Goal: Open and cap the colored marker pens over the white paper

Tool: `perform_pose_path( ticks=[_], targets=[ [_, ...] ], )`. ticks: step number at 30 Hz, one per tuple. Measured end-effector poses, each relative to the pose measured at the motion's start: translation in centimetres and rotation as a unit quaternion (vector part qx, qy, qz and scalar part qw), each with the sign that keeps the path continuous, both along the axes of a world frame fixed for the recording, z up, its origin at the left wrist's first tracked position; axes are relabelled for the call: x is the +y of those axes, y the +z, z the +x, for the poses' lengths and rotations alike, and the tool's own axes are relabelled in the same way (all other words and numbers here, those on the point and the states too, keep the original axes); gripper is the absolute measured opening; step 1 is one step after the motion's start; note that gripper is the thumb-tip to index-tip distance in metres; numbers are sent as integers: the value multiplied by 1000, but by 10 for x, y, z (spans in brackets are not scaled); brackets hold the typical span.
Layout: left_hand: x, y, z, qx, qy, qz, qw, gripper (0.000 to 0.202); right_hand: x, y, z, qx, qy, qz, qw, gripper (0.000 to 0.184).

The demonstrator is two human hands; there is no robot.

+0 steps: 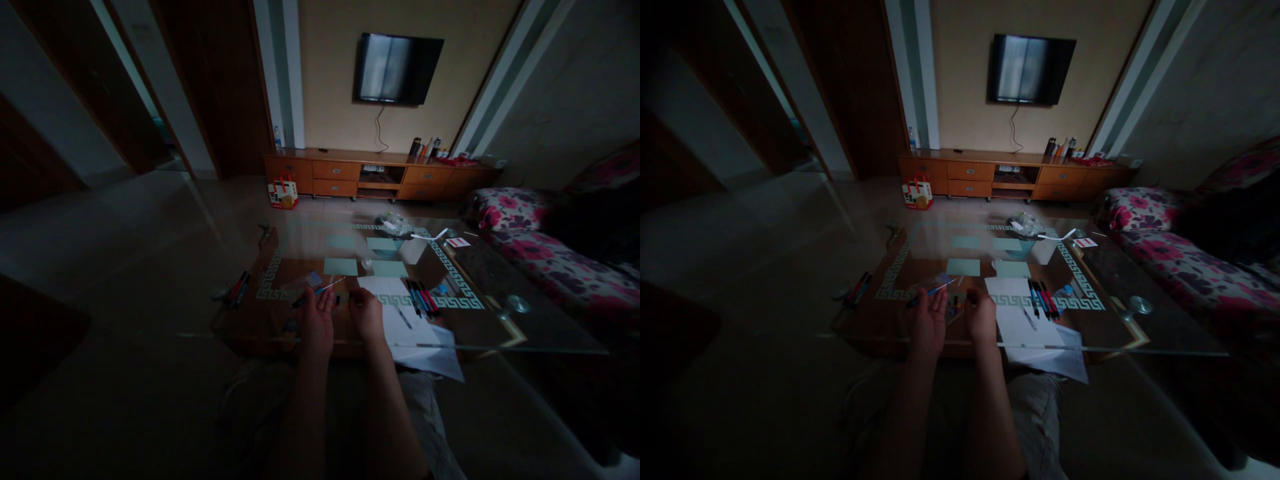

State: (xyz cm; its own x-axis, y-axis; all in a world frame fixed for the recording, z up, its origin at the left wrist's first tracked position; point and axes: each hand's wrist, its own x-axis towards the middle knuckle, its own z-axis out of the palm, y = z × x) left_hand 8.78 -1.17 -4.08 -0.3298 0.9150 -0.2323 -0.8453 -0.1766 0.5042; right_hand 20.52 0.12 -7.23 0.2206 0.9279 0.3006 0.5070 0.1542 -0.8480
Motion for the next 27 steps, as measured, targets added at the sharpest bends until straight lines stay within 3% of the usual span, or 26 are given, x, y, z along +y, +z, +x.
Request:
perform_pose_path(
  ticks=[8,16,27],
  targets=[
    [-1,-1,-1,7,-4,-1,1000,16,-3,6,-3,39,-8,19,999,18],
    [0,-1,0,5,-2,0,1000,17,-3,4,-4,18,-2,6,1000,13],
    [-1,2,0,5,-3,-10,1000,16,-4,3,-5,-33,-6,2,999,25]
  ],
)
